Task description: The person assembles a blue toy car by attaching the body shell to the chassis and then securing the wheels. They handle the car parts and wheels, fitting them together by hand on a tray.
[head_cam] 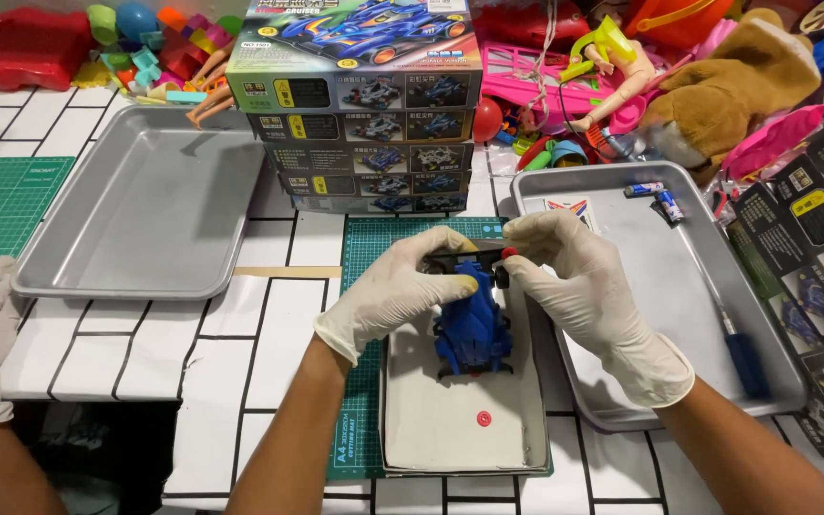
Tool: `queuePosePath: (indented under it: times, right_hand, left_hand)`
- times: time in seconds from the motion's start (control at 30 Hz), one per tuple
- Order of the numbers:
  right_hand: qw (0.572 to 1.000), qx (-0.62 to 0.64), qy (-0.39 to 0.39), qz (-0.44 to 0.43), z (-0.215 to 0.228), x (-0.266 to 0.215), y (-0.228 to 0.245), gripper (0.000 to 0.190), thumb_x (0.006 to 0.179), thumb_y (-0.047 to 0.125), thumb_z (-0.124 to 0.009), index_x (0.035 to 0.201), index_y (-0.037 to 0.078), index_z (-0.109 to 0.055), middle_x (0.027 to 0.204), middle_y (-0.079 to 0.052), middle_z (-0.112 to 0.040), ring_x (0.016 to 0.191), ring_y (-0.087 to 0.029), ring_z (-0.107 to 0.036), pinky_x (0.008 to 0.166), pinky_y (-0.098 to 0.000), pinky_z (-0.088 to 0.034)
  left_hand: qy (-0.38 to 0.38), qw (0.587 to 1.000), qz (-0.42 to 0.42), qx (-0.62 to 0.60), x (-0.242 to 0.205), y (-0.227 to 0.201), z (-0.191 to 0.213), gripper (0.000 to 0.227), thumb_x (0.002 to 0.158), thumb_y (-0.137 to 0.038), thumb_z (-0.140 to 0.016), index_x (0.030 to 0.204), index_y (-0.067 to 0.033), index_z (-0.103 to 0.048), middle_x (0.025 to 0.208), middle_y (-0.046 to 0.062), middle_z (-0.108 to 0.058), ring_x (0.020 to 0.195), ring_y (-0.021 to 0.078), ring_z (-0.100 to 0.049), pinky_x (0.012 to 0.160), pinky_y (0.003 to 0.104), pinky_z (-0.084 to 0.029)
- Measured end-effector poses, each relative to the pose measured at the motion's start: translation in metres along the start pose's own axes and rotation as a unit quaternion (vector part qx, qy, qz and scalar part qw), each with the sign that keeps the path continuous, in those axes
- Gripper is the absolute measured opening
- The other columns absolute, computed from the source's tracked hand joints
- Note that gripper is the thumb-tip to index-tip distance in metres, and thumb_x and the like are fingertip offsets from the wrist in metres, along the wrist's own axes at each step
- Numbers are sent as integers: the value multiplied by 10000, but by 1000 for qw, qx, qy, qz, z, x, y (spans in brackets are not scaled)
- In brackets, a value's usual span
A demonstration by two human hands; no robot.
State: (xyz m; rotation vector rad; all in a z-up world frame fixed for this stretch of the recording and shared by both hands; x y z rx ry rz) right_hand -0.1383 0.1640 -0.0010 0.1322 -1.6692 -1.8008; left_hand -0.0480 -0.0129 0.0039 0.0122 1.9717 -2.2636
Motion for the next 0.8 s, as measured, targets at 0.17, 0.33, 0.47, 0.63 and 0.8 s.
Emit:
queuePosePath:
  times: [0.17, 0.33, 0.47, 0.63, 0.8]
  right_hand:
    - [1000, -17, -3, 10, 2, 0, 3, 402, 894, 0, -774, 1253, 19, -594, 1062, -95, -702, 930, -134, -668, 820, -268, -542]
    - [971, -239, 22, 10, 0, -2, 15, 222, 864, 133, -832, 1058, 160, -726, 855, -14, -731, 787, -164, -654, 782, -324, -531]
    - [914, -325, 231, -73, -31, -16, 14, 144, 874, 125, -759, 1016, 149, -754, 948, -99, -760, 881, -282, -743, 835, -405, -590]
    - [791, -463, 389, 86, -72, -42, 10, 144, 934, 196, -692, 1073, 205, -730, 936, -71, -690, 874, -312, -697, 734, -430, -603]
    - [739, -560, 370, 61, -77, -41, 3, 142, 973, 232, -631, 1079, 159, -693, 878, -110, -676, 830, -324, -716, 655, -428, -609]
  left_hand:
    - [-69, 997, -24, -40, 3, -1, 8, 469, 748, -176, -846, 1190, -97, -710, 1054, 144, -722, 1011, 248, -681, 908, 405, -573]
    - [-225, 966, -45, -116, 1, 0, 32, 529, 802, -202, -815, 1280, -93, -615, 1060, 151, -673, 991, 223, -602, 895, 388, -561]
    - [-368, 914, -81, -152, -1, 9, 54, 462, 805, -208, -855, 1195, -134, -619, 933, -11, -620, 887, 83, -546, 776, 212, -498]
    - [-374, 907, -85, -175, -3, 6, 49, 355, 804, -179, -856, 1093, -143, -653, 851, -45, -597, 825, 55, -528, 700, 175, -479]
    - [-343, 916, -92, -186, -6, -6, 43, 313, 800, -173, -860, 1064, -159, -693, 817, -14, -655, 795, 55, -547, 695, 210, -540]
Point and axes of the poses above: each hand's wrist, its own x-axis towards the middle knuckle, its own z-axis out of the back of the hand, y = z × x, the point moved 6 cm from there along x, towards the middle knuckle
